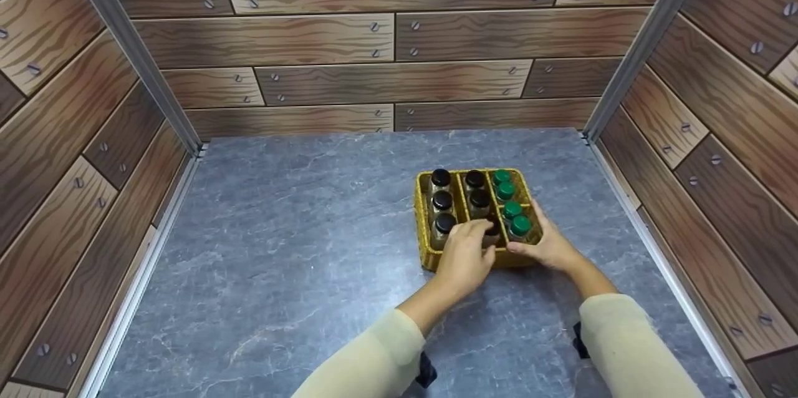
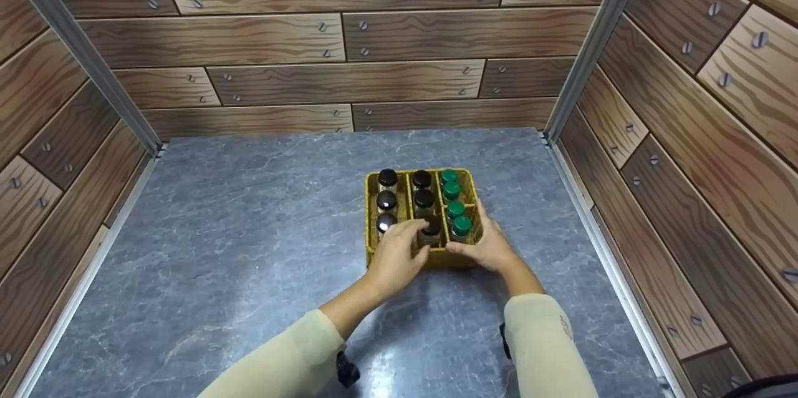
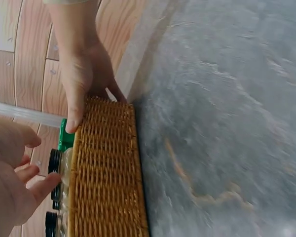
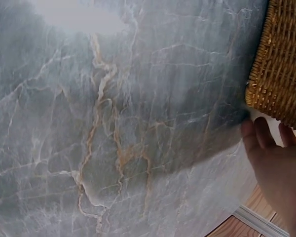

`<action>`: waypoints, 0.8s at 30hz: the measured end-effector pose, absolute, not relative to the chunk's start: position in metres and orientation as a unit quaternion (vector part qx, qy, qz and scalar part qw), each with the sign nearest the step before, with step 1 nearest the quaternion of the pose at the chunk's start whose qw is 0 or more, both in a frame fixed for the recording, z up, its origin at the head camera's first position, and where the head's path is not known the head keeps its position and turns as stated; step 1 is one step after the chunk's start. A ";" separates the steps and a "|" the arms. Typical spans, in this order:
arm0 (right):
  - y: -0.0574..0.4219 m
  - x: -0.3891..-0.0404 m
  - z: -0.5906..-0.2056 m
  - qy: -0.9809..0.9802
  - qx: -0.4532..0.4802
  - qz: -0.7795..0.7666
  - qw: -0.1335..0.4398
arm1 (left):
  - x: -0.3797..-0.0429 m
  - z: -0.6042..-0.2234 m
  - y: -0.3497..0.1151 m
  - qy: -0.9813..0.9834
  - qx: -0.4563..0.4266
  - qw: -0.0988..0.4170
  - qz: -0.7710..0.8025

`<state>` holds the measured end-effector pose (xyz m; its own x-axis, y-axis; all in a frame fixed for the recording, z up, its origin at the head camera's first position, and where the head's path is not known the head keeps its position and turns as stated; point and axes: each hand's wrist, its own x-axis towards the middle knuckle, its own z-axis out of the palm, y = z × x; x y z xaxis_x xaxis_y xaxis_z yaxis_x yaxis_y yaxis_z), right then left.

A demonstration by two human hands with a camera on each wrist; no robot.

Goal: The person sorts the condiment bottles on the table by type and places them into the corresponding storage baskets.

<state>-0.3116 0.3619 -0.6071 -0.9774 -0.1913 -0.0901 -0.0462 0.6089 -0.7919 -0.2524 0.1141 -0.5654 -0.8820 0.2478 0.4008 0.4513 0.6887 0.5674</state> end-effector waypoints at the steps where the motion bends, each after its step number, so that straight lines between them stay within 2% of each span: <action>1: 0.362 -0.311 -0.606 0.902 -0.061 -0.421 0.080 | -0.250 -0.566 0.111 -0.904 -0.197 0.155 -0.346; 7: 0.356 -0.308 -0.594 0.944 -0.036 -0.324 0.051 | -0.238 -0.570 0.088 -0.898 -0.209 0.178 -0.345; 10: 0.353 -0.306 -0.585 0.951 -0.046 -0.299 0.057 | -0.231 -0.571 0.072 -0.903 -0.209 0.182 -0.328; 18: 0.361 -0.301 -0.526 0.949 -0.116 -0.231 0.180 | -0.213 -0.567 0.033 -0.931 -0.217 0.231 -0.179; 21: 0.362 -0.291 -0.500 0.960 -0.112 -0.189 0.171 | -0.209 -0.564 0.022 -0.936 -0.221 0.259 -0.087; 24: 0.358 -0.275 -0.481 0.972 -0.085 -0.179 0.127 | -0.209 -0.561 0.009 -0.941 -0.215 0.259 -0.039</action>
